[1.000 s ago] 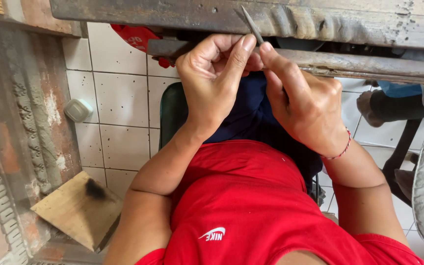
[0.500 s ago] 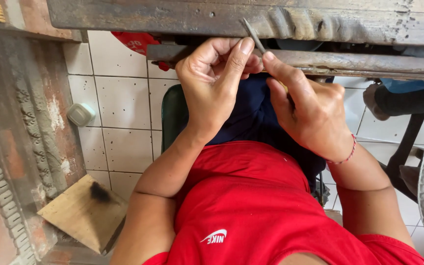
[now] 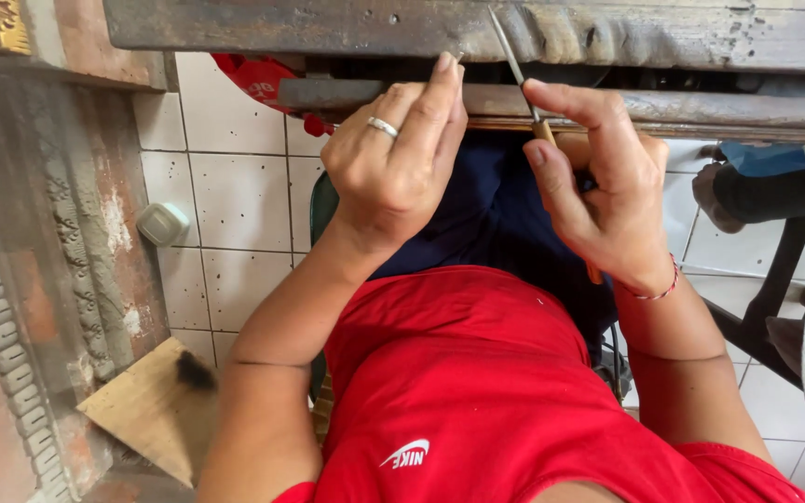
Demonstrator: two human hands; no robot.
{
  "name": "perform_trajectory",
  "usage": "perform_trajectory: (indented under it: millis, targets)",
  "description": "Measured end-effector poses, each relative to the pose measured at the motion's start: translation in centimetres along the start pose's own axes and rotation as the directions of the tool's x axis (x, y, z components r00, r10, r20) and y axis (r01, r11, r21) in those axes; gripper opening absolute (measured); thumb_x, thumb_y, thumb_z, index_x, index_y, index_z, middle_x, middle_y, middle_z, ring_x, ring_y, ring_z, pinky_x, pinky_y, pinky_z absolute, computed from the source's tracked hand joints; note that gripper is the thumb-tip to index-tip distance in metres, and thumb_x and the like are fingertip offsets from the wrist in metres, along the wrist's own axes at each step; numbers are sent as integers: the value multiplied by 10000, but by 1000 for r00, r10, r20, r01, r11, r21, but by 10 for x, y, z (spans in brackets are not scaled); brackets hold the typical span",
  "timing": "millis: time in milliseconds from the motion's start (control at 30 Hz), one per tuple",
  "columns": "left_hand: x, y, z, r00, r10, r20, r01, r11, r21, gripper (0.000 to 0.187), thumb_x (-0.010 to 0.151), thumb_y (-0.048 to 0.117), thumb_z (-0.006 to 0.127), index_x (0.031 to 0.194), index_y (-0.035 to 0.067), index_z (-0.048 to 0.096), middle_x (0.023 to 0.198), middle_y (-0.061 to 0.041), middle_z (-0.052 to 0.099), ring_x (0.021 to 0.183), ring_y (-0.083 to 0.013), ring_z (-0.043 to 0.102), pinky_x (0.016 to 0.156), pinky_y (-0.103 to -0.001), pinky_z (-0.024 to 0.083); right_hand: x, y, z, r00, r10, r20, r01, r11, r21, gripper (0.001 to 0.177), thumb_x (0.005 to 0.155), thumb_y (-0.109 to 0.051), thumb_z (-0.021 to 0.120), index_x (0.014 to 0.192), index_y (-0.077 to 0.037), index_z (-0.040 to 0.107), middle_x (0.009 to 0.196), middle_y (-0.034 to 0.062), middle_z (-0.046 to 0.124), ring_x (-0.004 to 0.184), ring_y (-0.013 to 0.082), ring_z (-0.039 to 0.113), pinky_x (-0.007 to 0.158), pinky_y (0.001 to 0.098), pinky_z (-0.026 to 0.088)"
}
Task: Filing the ends of small silver pins using a needle file at a workbench.
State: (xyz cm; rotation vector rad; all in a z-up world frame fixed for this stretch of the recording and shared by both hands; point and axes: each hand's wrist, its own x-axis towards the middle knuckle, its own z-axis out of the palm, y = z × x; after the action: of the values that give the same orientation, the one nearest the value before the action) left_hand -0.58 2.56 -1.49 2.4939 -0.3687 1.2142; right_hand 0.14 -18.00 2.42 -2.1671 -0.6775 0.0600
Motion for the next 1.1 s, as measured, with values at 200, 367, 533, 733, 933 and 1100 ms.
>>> perform_trajectory:
  millis: [200,367,533,733,933,1100]
  targets:
    - [28,3,-10,951,292,103,-309,877,368,22,978,-56,682,998,-52,675,741,-28,594,559,-108,550,494,-230,429,-1,4,1,995,-86,47,88,995,-48,306,1151,3,627,1452,43,590,618,-19,376,554,162,262,588,267,339]
    - [30,5,-10,917,353,187,-399,794,459,50,976,-85,625,1005,-83,666,758,-84,624,576,-113,595,501,-200,446,0,10,2,985,-163,54,170,969,-181,317,1153,-46,657,1459,21,603,1098,62,723,629,174,567,581,310,451]
    - [32,6,-9,910,373,182,-414,784,462,68,973,-66,610,962,-68,677,752,-99,626,579,-122,593,505,-202,429,11,2,6,972,-214,100,234,932,-278,344,1127,-32,654,1460,13,577,1324,73,766,818,163,744,578,334,499]
    - [36,6,-9,930,349,114,-361,816,451,176,932,-83,676,788,17,659,719,-70,593,550,-103,558,494,-204,424,36,-12,-5,972,-179,150,215,936,-280,318,1156,-103,594,1466,-43,554,1097,74,803,679,267,705,507,400,454]
    - [28,2,-9,918,364,157,-396,814,425,27,975,-66,677,988,-89,671,754,-88,636,577,-107,607,509,-196,462,11,-18,-21,969,-191,160,240,884,-402,339,1155,-77,633,1481,10,596,1309,52,786,848,143,754,556,323,491]
    - [24,3,-7,924,344,167,-382,817,432,94,1004,-50,591,1011,-90,676,784,-101,635,613,-122,632,535,-198,485,8,-19,-10,977,-119,180,197,828,-524,361,1151,-129,620,1512,-114,625,827,3,740,599,192,673,442,361,426]
